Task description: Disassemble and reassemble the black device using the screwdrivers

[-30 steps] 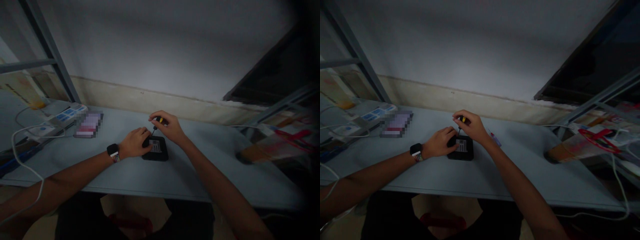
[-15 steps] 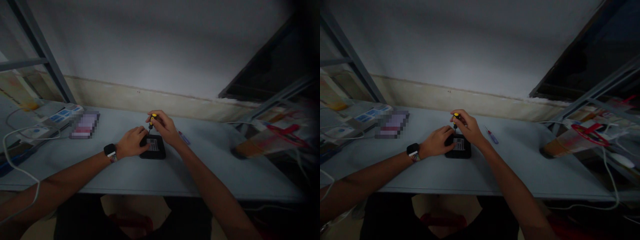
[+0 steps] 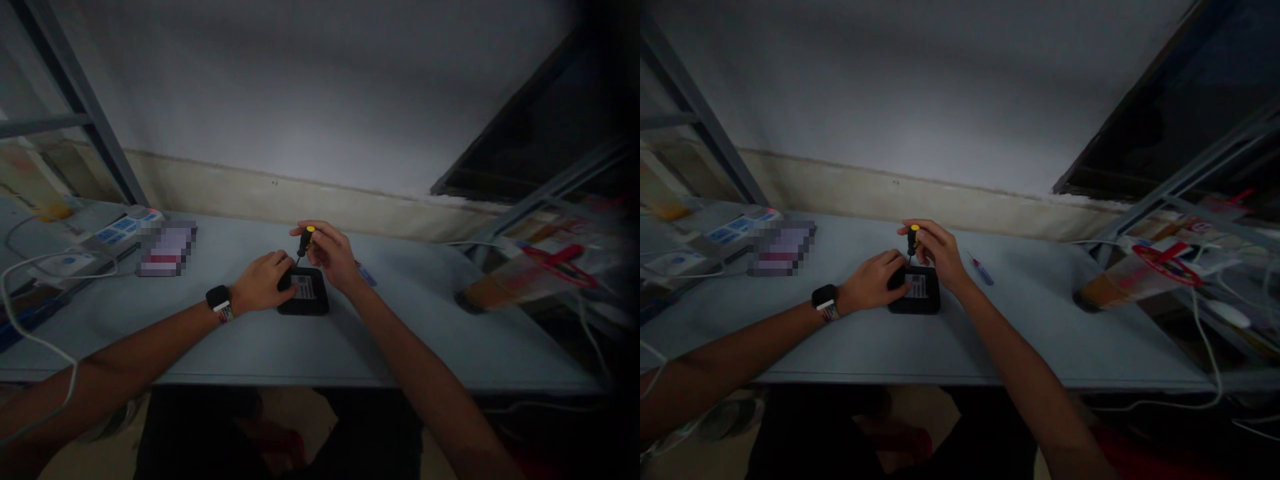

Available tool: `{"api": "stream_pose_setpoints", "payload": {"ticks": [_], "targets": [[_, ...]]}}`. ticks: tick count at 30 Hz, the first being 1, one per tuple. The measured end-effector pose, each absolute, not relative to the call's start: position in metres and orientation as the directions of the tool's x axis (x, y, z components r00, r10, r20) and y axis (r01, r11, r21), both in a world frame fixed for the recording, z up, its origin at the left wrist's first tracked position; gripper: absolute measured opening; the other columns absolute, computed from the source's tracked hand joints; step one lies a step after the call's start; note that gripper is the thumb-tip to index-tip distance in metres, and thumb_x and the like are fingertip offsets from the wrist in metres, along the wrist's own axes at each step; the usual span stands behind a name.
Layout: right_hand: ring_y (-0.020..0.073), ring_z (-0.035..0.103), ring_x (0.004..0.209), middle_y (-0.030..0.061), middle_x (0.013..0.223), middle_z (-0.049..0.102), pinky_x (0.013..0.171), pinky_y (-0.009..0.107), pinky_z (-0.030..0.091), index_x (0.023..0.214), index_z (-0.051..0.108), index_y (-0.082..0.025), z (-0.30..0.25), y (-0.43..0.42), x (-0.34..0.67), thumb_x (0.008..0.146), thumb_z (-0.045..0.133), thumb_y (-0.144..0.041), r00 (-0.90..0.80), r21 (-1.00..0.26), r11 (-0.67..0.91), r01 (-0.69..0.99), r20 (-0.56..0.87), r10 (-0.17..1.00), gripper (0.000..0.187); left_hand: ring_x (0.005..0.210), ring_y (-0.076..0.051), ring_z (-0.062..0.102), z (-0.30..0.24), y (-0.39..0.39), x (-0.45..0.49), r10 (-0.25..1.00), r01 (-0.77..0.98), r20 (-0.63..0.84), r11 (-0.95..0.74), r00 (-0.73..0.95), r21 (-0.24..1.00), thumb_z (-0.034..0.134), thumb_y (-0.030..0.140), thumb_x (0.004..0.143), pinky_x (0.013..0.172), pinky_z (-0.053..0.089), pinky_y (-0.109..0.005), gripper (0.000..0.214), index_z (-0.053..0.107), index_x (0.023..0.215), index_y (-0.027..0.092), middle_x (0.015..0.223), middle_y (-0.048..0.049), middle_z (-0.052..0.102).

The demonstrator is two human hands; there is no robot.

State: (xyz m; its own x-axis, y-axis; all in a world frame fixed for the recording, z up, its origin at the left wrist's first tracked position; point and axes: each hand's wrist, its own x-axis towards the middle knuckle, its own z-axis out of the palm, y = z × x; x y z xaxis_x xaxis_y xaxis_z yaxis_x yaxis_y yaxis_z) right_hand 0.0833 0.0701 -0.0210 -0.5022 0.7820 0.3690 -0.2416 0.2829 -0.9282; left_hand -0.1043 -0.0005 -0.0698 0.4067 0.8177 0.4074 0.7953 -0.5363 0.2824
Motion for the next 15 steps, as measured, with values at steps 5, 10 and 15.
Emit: {"api": "stream_pose_setpoints", "payload": {"ticks": [5,10,15], "targets": [[0.0035,0.036,0.048,-0.002,0.1,0.081,0.042,0.021,0.027,0.095,0.051,-0.026,-0.0184,0.0646,0.0799,0.079,0.092,-0.041,-0.395,-0.926,0.266,-0.268,0.357,0.847,0.046,0.105,-0.029,0.066,-0.0703,-0.0009,-0.1037,0.82,0.794,0.41,-0.534,0.401,0.292,0.069,0.037,0.094,0.096,0.059,-0.048,0.03,0.062,0.118,0.019,0.115,-0.0104,0.066],[0.0044,0.044,0.047,-0.0006,0.096,0.079,0.044,0.022,0.034,0.12,0.066,-0.026,-0.0168,0.0629,0.0835,0.09,0.077,-0.042,-0.438,-0.923,0.255,-0.289,0.365,0.822,0.036,0.105,-0.029,0.066,-0.0722,0.0002,-0.1042,0.813,0.788,0.42,-0.542,0.403,0.292,0.069,0.037,0.095,0.095,0.059,-0.047,0.03,0.061,0.118,0.019,0.114,-0.0103,0.066],[0.004,0.049,0.051,0.0029,0.112,0.079,0.045,0.022,0.039,0.103,0.067,-0.023,-0.0167,0.0612,0.0836,0.089,0.081,-0.043,-0.411,-0.918,0.33,-0.219,0.394,0.822,0.028,0.103,-0.028,0.066,-0.073,0.0013,-0.1061,0.808,0.783,0.42,-0.551,0.413,0.288,0.069,0.039,0.095,0.094,0.059,-0.046,0.03,0.061,0.117,0.019,0.114,-0.0103,0.065]]}}
